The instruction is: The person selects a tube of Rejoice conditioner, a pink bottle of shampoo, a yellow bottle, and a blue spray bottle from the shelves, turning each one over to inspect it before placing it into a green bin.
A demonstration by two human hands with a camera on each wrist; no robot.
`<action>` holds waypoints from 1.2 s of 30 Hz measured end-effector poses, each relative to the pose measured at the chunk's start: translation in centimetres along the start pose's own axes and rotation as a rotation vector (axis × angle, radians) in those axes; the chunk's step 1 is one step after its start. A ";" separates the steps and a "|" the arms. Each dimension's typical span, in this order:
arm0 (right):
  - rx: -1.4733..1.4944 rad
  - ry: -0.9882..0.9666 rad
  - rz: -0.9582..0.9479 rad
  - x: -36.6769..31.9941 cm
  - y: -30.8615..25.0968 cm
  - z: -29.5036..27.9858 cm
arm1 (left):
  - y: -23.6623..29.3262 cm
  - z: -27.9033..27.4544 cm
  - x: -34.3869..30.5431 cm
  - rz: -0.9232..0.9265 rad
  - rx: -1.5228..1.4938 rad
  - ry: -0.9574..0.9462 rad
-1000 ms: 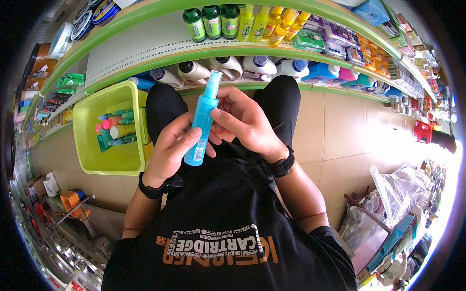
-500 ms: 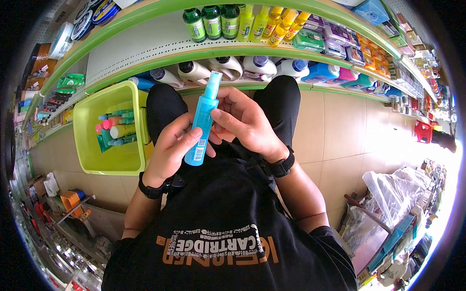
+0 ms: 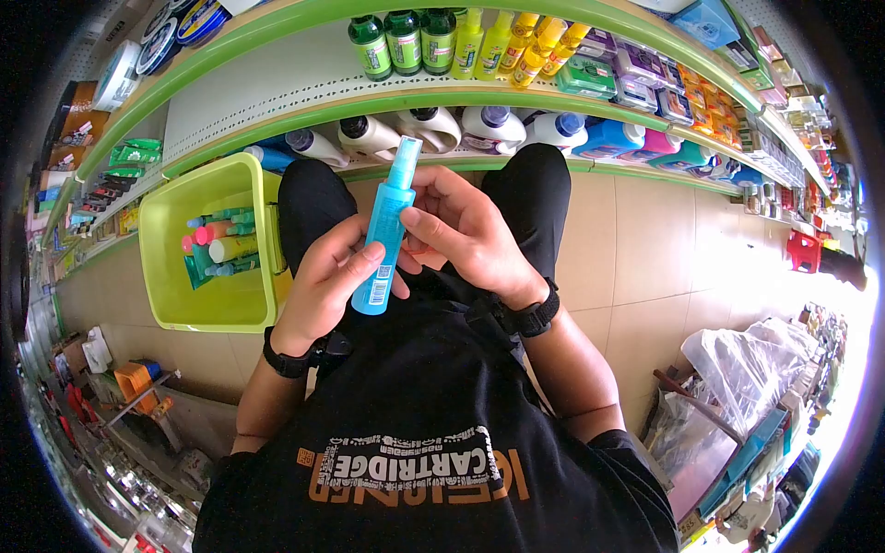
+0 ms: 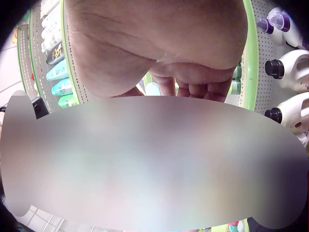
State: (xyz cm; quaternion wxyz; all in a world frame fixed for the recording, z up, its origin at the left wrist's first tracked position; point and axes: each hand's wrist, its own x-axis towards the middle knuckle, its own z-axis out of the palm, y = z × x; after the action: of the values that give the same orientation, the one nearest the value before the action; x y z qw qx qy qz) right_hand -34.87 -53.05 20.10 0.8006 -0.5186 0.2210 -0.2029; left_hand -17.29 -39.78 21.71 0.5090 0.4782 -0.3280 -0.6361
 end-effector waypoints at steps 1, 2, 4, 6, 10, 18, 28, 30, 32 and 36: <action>0.001 0.001 0.004 0.0 0.0 0.0 | 0.0 0.0 0.0 -0.001 0.000 -0.001; 0.001 0.001 0.004 0.0 -0.1 0.0 | 0.1 0.0 0.0 -0.001 0.000 -0.001; 0.010 -0.011 0.010 0.0 -0.2 0.1 | 0.2 0.1 0.0 0.000 0.001 0.001; 0.016 -0.011 0.008 0.0 -0.2 0.0 | 0.1 0.1 0.0 0.003 -0.001 0.001; 0.026 0.009 0.010 0.0 0.0 0.2 | -0.1 0.0 -0.1 0.020 -0.002 0.003; 0.021 0.003 0.023 0.0 0.4 0.0 | -0.9 0.1 0.0 0.040 0.007 0.033; -0.094 0.119 0.072 0.1 1.2 -1.0 | -3.0 0.4 1.7 0.100 0.261 0.095; -0.108 0.155 0.070 0.1 1.9 -1.3 | -2.8 0.3 2.2 0.098 0.284 0.074; -0.101 0.170 0.085 0.6 2.0 -1.6 | -3.7 -0.4 3.1 0.119 0.271 0.058; -0.116 0.109 0.078 2.0 1.2 -2.2 | -3.3 -0.8 3.9 0.097 0.208 0.069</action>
State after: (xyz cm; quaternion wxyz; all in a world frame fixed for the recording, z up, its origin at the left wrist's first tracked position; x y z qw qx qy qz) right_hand -34.35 -55.31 17.89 0.7634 -0.5432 0.2956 -0.1862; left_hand -17.70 -42.58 17.38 0.4980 0.5335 -0.3971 -0.5565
